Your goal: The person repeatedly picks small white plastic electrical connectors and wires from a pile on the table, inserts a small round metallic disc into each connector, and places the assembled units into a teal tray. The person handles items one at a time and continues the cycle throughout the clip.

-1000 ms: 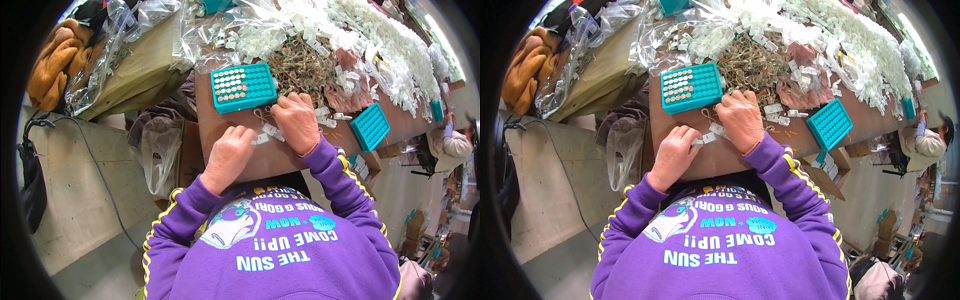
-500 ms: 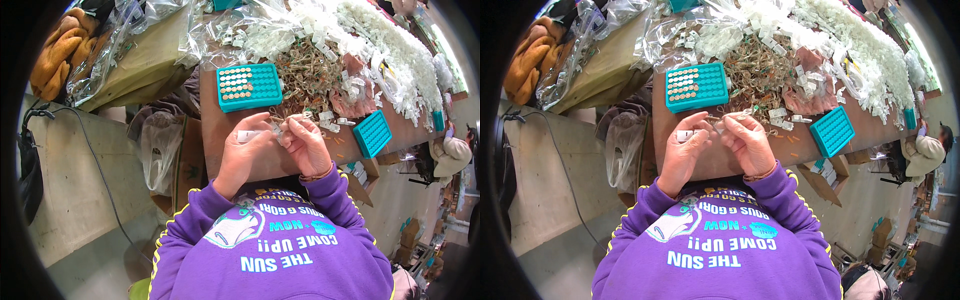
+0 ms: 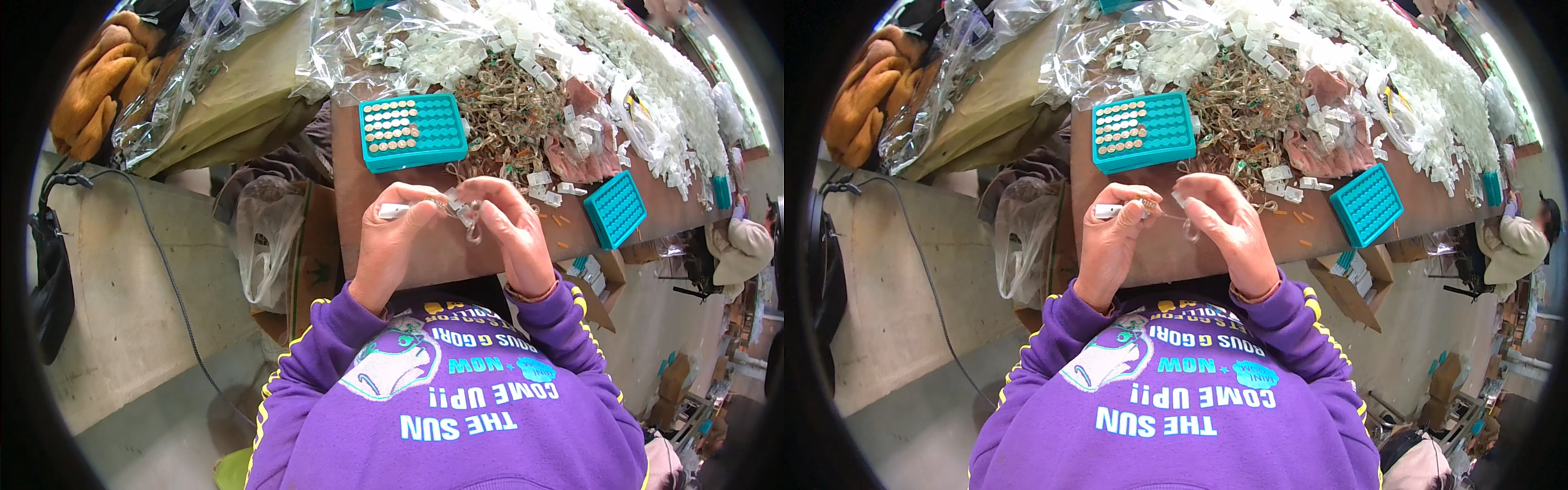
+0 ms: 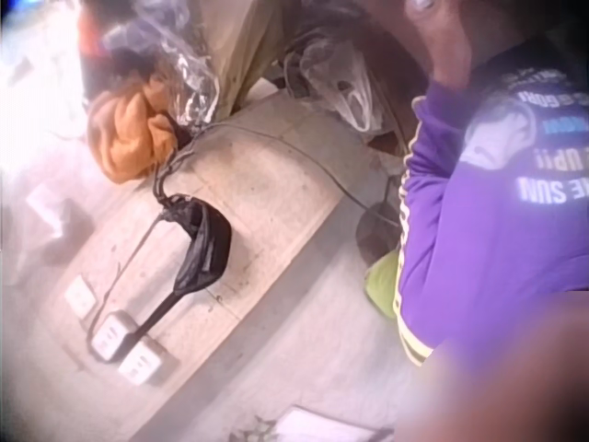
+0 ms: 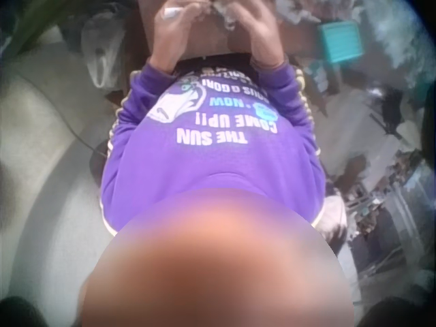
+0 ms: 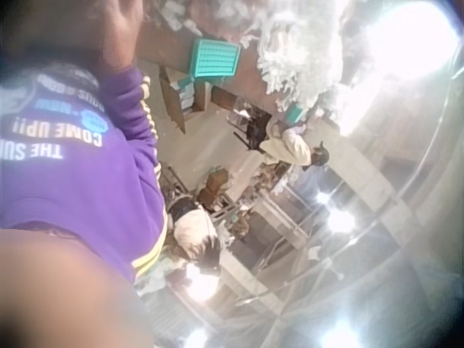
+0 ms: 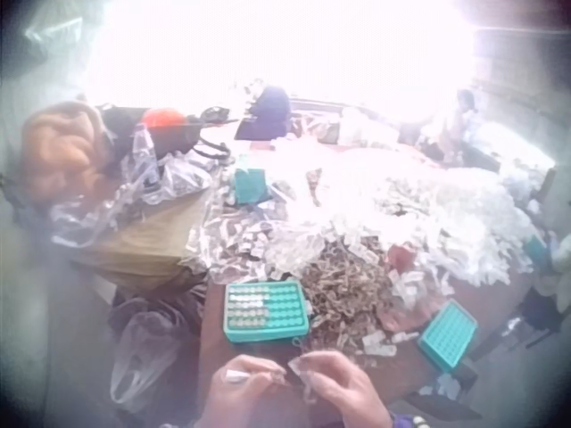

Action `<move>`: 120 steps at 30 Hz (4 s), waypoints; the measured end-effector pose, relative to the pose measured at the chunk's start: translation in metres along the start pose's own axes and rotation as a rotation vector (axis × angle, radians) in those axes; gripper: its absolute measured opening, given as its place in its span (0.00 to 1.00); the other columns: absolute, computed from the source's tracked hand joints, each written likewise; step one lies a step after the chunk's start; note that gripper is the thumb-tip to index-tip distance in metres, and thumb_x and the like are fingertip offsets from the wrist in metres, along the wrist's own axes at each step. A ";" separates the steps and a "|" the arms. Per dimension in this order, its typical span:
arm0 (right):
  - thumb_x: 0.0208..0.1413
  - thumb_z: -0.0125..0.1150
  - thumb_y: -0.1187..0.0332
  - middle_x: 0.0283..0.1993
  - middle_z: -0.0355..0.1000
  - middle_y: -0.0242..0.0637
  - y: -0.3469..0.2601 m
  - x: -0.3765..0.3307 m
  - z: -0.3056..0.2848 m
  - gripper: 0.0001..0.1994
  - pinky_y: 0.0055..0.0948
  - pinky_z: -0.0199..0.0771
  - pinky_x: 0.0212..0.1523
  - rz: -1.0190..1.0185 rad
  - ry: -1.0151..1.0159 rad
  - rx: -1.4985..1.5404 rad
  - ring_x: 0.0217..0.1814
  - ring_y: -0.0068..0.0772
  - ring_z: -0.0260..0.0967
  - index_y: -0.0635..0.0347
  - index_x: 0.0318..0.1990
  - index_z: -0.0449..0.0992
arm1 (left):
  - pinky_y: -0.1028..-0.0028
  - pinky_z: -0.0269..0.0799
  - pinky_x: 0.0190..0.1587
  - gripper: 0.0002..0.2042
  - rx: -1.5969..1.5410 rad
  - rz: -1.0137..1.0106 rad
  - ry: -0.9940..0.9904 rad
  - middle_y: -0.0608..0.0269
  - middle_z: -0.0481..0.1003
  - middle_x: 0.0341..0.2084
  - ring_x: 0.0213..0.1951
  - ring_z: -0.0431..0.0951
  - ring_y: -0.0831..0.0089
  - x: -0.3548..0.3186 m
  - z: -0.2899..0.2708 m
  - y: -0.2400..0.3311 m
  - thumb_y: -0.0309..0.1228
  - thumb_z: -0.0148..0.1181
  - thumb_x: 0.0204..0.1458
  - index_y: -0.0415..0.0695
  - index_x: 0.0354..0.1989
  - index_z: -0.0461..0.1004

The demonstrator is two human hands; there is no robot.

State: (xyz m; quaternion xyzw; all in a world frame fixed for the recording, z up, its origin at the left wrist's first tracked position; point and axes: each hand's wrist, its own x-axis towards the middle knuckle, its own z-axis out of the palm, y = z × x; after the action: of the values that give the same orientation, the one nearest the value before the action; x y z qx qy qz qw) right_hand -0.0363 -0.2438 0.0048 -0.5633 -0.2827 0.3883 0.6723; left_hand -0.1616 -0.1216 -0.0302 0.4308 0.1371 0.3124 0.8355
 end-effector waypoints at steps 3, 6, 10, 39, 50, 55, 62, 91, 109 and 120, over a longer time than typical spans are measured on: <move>0.60 0.60 0.69 0.44 0.72 0.31 0.000 0.000 -0.001 0.10 0.25 0.71 0.47 0.205 -0.101 0.229 0.43 0.20 0.70 0.64 0.45 0.72 | 0.77 0.69 0.41 0.10 0.009 0.005 -0.001 0.57 0.76 0.39 0.38 0.75 0.77 -0.001 0.001 0.000 0.32 0.63 0.56 0.41 0.39 0.71; 0.56 0.63 0.73 0.37 0.72 0.29 0.004 -0.004 0.000 0.06 0.20 0.74 0.36 0.244 -0.054 0.313 0.35 0.18 0.70 0.62 0.38 0.73 | 0.78 0.69 0.40 0.09 0.031 0.002 0.012 0.56 0.77 0.38 0.37 0.75 0.78 -0.002 -0.002 0.003 0.31 0.63 0.56 0.41 0.38 0.71; 0.55 0.64 0.74 0.36 0.73 0.29 0.003 -0.007 0.001 0.06 0.21 0.74 0.40 0.092 -0.011 0.070 0.36 0.18 0.71 0.64 0.39 0.74 | 0.78 0.69 0.40 0.08 0.097 0.004 0.038 0.57 0.77 0.35 0.36 0.74 0.78 -0.002 -0.005 0.003 0.29 0.63 0.56 0.42 0.37 0.70; 0.56 0.64 0.69 0.34 0.75 0.31 0.014 0.007 0.006 0.09 0.17 0.71 0.31 0.302 -0.126 0.190 0.29 0.17 0.72 0.65 0.40 0.77 | 0.80 0.70 0.47 0.15 0.333 -0.136 0.035 0.65 0.78 0.40 0.42 0.75 0.81 -0.015 -0.009 0.008 0.25 0.63 0.54 0.36 0.49 0.74; 0.53 0.66 0.72 0.31 0.76 0.30 -0.005 0.014 -0.005 0.06 0.17 0.69 0.34 0.330 -0.308 -0.011 0.32 0.14 0.70 0.67 0.35 0.80 | 0.81 0.69 0.41 0.14 0.196 -0.219 0.017 0.72 0.73 0.30 0.36 0.73 0.84 -0.013 -0.014 0.005 0.19 0.67 0.43 0.42 0.37 0.70; 0.51 0.66 0.72 0.32 0.75 0.29 -0.002 0.014 -0.007 0.06 0.19 0.70 0.39 0.307 -0.357 -0.002 0.35 0.16 0.70 0.64 0.34 0.78 | 0.81 0.70 0.41 0.12 0.252 -0.226 -0.080 0.71 0.73 0.29 0.36 0.73 0.84 -0.013 -0.015 0.011 0.18 0.65 0.43 0.43 0.33 0.70; 0.52 0.66 0.67 0.41 0.69 0.29 0.016 0.006 -0.003 0.12 0.28 0.77 0.45 0.616 -0.332 0.397 0.42 0.22 0.71 0.59 0.40 0.72 | 0.82 0.69 0.40 0.10 0.081 -0.213 -0.155 0.69 0.75 0.32 0.35 0.74 0.83 -0.018 -0.007 0.008 0.27 0.68 0.51 0.44 0.35 0.70; 0.57 0.60 0.74 0.28 0.75 0.32 0.011 -0.016 0.020 0.05 0.18 0.73 0.29 0.072 -0.020 -0.271 0.29 0.19 0.75 0.68 0.36 0.75 | 0.81 0.70 0.37 0.06 0.113 -0.009 0.257 0.69 0.75 0.30 0.34 0.73 0.84 -0.018 0.011 -0.013 0.21 0.61 0.54 0.43 0.33 0.69; 0.55 0.62 0.73 0.29 0.76 0.34 0.025 -0.011 0.029 0.05 0.20 0.69 0.28 -0.073 0.041 -0.301 0.29 0.15 0.70 0.67 0.34 0.77 | 0.78 0.70 0.34 0.08 -0.429 -0.338 0.063 0.64 0.75 0.40 0.37 0.75 0.80 -0.022 0.005 -0.007 0.38 0.52 0.63 0.47 0.42 0.67; 0.51 0.64 0.70 0.33 0.74 0.39 0.004 0.064 0.024 0.06 0.34 0.73 0.34 -0.522 0.167 -1.020 0.33 0.39 0.74 0.58 0.37 0.78 | 0.83 0.68 0.32 0.05 -0.418 0.034 0.302 0.61 0.74 0.36 0.31 0.72 0.80 0.013 -0.016 -0.023 0.31 0.49 0.64 0.45 0.44 0.65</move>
State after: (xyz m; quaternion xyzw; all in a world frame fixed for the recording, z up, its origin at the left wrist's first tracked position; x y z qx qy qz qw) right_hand -0.0226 -0.1769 0.0021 -0.7564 -0.5099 -0.0217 0.4092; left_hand -0.1500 -0.1128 -0.0571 0.1997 0.1856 0.4086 0.8711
